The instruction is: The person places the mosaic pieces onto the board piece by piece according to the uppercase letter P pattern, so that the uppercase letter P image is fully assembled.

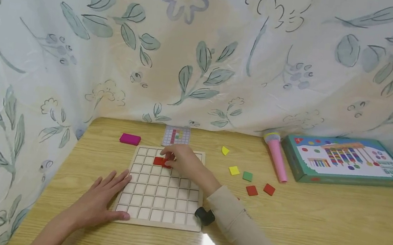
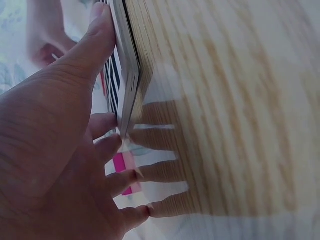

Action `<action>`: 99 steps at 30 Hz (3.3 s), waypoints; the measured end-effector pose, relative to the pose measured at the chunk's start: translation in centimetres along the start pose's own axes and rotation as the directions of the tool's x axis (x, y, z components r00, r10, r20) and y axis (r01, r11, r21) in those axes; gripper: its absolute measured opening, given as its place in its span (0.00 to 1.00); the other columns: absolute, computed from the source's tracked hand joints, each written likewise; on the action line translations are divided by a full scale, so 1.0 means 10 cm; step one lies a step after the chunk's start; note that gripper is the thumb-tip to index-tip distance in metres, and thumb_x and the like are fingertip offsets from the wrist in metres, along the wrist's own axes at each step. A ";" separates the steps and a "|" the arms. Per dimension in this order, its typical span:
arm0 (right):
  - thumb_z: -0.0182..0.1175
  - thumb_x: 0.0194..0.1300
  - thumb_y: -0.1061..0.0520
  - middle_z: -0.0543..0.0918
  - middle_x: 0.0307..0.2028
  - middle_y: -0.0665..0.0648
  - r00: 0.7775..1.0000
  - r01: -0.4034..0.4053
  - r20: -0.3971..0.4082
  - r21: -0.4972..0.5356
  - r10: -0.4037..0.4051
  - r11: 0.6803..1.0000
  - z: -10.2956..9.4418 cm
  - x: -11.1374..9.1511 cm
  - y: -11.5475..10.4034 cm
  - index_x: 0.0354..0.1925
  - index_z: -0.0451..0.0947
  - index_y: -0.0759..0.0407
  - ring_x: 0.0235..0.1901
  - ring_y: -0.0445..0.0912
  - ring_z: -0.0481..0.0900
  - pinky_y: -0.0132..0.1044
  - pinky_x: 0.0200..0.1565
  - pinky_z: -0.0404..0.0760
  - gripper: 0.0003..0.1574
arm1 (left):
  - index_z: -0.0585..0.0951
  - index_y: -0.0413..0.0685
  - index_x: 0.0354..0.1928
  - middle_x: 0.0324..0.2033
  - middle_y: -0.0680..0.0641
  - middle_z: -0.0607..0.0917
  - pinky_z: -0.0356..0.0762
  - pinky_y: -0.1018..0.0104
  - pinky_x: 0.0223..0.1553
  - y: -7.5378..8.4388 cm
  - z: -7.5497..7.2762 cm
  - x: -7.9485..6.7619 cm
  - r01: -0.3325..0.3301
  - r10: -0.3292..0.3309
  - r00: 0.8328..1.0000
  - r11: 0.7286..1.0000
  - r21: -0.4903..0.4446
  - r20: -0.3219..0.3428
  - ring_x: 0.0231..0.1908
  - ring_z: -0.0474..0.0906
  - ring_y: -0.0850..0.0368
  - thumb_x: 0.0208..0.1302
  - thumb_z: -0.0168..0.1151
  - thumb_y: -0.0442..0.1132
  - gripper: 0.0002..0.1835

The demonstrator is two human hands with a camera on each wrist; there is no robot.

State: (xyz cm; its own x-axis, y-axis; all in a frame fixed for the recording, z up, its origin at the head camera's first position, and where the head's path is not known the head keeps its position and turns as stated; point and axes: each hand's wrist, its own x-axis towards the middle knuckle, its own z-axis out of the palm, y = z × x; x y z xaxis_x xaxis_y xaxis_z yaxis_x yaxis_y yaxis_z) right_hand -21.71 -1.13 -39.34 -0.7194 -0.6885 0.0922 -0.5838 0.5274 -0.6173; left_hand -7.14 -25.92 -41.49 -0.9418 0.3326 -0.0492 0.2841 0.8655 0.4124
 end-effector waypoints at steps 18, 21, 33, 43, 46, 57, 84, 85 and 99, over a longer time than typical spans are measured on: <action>0.66 0.62 0.64 0.84 0.36 0.48 0.999 -0.023 0.035 0.031 0.022 0.999 0.24 0.14 -0.10 0.49 0.83 0.60 0.36 0.36 0.79 0.23 0.41 0.77 0.15 | 0.63 0.45 0.74 0.74 0.43 0.60 0.45 0.30 0.66 0.02 0.01 0.02 -0.007 0.006 1.000 1.000 -0.011 -0.003 0.71 0.51 0.31 0.50 0.65 0.70 0.55; 0.67 0.62 0.64 0.85 0.35 0.48 1.000 -0.014 0.022 0.019 0.014 1.000 0.26 0.13 -0.09 0.48 0.83 0.60 0.36 0.36 0.79 0.23 0.41 0.77 0.14 | 0.63 0.45 0.73 0.74 0.43 0.60 0.45 0.30 0.66 0.02 0.00 0.02 -0.009 0.009 1.000 1.000 -0.014 -0.006 0.71 0.51 0.31 0.50 0.66 0.70 0.54; 0.66 0.62 0.65 0.86 0.36 0.49 0.999 -0.027 0.024 -0.029 0.028 0.999 0.30 0.12 -0.14 0.46 0.84 0.59 0.37 0.36 0.80 0.23 0.42 0.78 0.12 | 0.63 0.46 0.73 0.73 0.43 0.61 0.45 0.29 0.66 -0.01 0.00 0.00 -0.009 0.009 1.000 1.000 -0.008 -0.010 0.71 0.51 0.31 0.49 0.65 0.71 0.55; 0.64 0.65 0.64 0.85 0.38 0.48 0.999 -0.020 0.046 -0.008 0.020 1.000 0.20 0.06 -0.17 0.50 0.83 0.59 0.39 0.37 0.79 0.24 0.43 0.78 0.15 | 0.63 0.45 0.73 0.73 0.43 0.61 0.46 0.29 0.65 0.00 0.00 -0.02 -0.009 0.009 1.000 1.000 -0.011 -0.013 0.71 0.51 0.31 0.50 0.65 0.70 0.54; 0.64 0.65 0.62 0.85 0.40 0.48 0.999 -0.021 0.043 0.011 0.021 1.000 0.11 -0.02 -0.18 0.51 0.82 0.58 0.39 0.37 0.78 0.25 0.44 0.78 0.15 | 0.63 0.45 0.74 0.73 0.43 0.61 0.46 0.29 0.65 -0.01 0.00 -0.03 -0.009 0.009 1.000 1.000 -0.010 -0.017 0.71 0.51 0.31 0.50 0.65 0.70 0.54; 0.65 0.64 0.64 0.85 0.41 0.54 0.999 -0.005 0.038 0.041 0.003 0.999 -0.28 -0.42 -0.03 0.52 0.81 0.62 0.41 0.43 0.80 0.32 0.44 0.80 0.17 | 0.62 0.46 0.74 0.74 0.43 0.60 0.44 0.30 0.66 -0.01 0.02 -0.02 -0.006 0.006 1.000 1.000 -0.025 -0.010 0.71 0.50 0.31 0.50 0.65 0.71 0.55; 0.76 0.50 0.57 0.83 0.37 0.49 0.978 -0.194 0.081 0.012 0.192 0.981 -0.71 -1.59 0.62 0.51 0.81 0.62 0.37 0.43 0.80 0.36 0.40 0.81 0.28 | 0.62 0.45 0.74 0.74 0.43 0.59 0.43 0.29 0.66 -0.04 0.01 -0.03 -0.001 0.000 1.000 1.000 -0.025 -0.007 0.71 0.50 0.31 0.50 0.65 0.71 0.55; 0.76 0.50 0.57 0.83 0.37 0.49 0.976 -0.200 0.085 0.014 0.198 0.980 -0.70 -1.61 0.62 0.51 0.81 0.62 0.38 0.43 0.80 0.36 0.40 0.81 0.29 | 0.62 0.45 0.74 0.74 0.43 0.59 0.44 0.29 0.66 -0.04 0.01 -0.03 -0.002 0.002 1.000 1.000 -0.024 -0.011 0.71 0.50 0.31 0.50 0.65 0.71 0.55; 0.72 0.50 0.70 0.82 0.32 0.49 0.990 -0.122 0.076 0.056 0.118 0.991 -0.62 -1.69 0.64 0.47 0.81 0.66 0.35 0.43 0.80 0.32 0.38 0.83 0.23 | 0.63 0.44 0.73 0.74 0.43 0.60 0.44 0.29 0.66 -0.02 0.02 -0.04 -0.020 0.019 0.999 0.999 -0.035 -0.025 0.71 0.50 0.31 0.50 0.66 0.69 0.54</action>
State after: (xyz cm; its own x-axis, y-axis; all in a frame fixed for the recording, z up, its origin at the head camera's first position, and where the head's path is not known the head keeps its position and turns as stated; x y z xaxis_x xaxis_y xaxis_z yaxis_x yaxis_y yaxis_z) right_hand -15.66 16.94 -39.96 -0.7524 -0.6575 -0.0412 -0.4696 0.5791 -0.6664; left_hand -6.77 -26.12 -41.77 -0.9403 0.3398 -0.0182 0.2968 0.8452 0.4445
